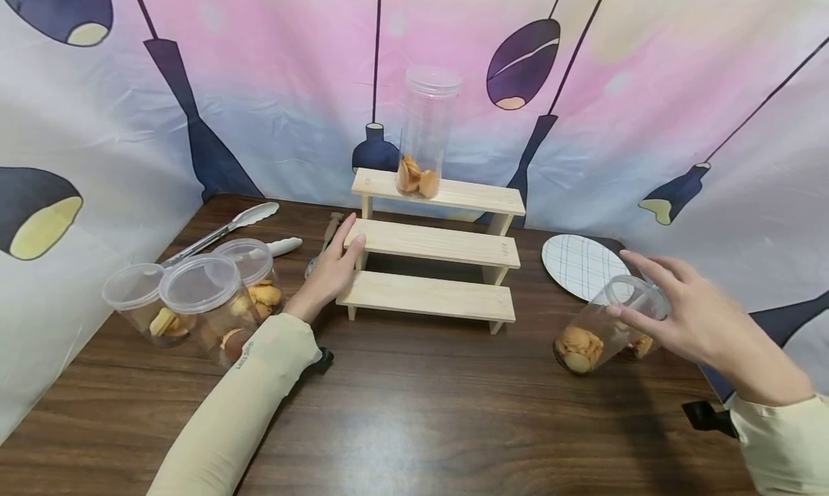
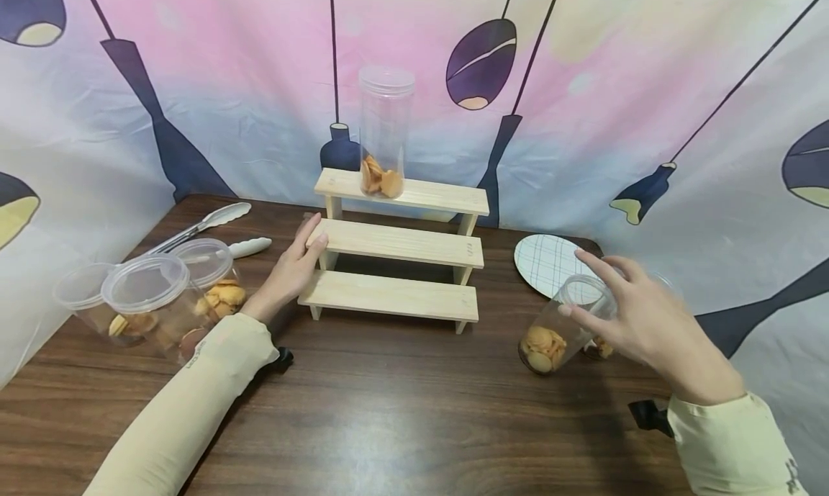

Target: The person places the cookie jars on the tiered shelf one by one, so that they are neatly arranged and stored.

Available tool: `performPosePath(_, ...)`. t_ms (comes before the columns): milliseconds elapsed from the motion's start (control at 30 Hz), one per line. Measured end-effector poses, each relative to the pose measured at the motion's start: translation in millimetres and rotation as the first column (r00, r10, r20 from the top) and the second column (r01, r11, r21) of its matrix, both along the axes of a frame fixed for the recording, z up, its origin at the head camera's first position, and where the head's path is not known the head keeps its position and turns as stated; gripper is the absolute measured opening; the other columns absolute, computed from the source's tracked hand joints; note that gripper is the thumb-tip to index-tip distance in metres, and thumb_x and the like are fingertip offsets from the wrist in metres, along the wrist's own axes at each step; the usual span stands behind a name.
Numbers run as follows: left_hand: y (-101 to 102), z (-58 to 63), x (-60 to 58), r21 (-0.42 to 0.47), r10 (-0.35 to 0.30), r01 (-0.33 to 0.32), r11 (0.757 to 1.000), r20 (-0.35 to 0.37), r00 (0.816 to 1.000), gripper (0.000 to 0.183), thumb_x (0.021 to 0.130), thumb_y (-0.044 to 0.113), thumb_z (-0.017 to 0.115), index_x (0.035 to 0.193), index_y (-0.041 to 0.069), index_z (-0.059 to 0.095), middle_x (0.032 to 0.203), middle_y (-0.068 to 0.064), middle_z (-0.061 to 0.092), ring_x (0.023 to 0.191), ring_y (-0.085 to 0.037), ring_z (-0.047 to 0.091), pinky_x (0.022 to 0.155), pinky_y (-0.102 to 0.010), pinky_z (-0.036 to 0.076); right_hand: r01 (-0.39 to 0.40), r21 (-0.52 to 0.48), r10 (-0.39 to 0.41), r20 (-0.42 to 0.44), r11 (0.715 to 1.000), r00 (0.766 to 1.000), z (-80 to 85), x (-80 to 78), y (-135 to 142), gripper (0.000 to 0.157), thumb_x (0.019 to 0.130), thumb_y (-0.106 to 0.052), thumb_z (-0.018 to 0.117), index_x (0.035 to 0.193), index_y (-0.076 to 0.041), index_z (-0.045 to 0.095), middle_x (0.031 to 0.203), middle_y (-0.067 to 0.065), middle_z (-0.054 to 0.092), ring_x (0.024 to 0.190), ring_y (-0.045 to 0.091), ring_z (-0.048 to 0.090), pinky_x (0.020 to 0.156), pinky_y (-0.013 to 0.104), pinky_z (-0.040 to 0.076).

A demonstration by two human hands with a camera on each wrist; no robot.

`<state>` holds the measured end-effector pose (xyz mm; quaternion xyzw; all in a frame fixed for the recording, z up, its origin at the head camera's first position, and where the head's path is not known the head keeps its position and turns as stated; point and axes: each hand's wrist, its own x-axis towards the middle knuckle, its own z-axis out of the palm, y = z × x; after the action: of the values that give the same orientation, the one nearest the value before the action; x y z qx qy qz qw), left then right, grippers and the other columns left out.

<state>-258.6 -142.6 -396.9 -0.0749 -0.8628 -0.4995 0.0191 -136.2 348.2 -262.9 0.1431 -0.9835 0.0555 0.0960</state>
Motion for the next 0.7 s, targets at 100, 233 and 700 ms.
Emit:
performPosePath(100, 0, 0.2, 0.4, 0.003, -0.002, 0.002, 1.0, 0.001, 1.0, 0.068, 0.101, 0.066, 0.028, 0.16, 0.04, 0.008, 0.167, 0.001, 0.01, 0.149, -0.041, 0.02, 0.114, -0.065, 0.022, -0.012, -0.015, 0.012, 0.001, 1.0, 1.0, -7.6, 0.7, 0, 0.086, 0.086, -0.049, 0.075, 0.157, -0.022, 0.034, 0.142, 0.029, 0.042, 0.109, 0.055, 0.053, 0.075, 0.071, 0.043)
performPosePath(233, 0, 0.6, 0.1, 0.006, -0.004, 0.004, 1.0, -0.004, 1.0, 0.067, 0.101, 0.065, 0.029, 0.16, 0.04, 0.008, 0.167, 0.0, 0.01, 0.149, -0.04, 0.02, 0.114, -0.064, 0.022, -0.006, -0.033, 0.006, 0.0, 0.999, 1.0, -15.5, 1.1, 1, 0.085, 0.086, -0.048, 0.075, 0.157, -0.022, 0.034, 0.14, 0.029, 0.043, 0.105, 0.052, 0.055, 0.072, 0.07, 0.044)
performPosePath(700, 1, 0.1, 0.0, 0.002, 0.0, 0.0, 1.0, -0.009, 1.0, 0.068, 0.101, 0.065, 0.028, 0.161, 0.038, 0.009, 0.167, 0.0, 0.01, 0.149, -0.04, 0.019, 0.115, -0.064, 0.022, -0.002, -0.005, 0.002, 0.017, 1.0, 1.0, -27.5, -2.9, 3, 0.084, 0.087, -0.052, 0.073, 0.156, -0.024, 0.036, 0.133, 0.027, 0.047, 0.092, 0.045, 0.06, 0.067, 0.061, 0.047)
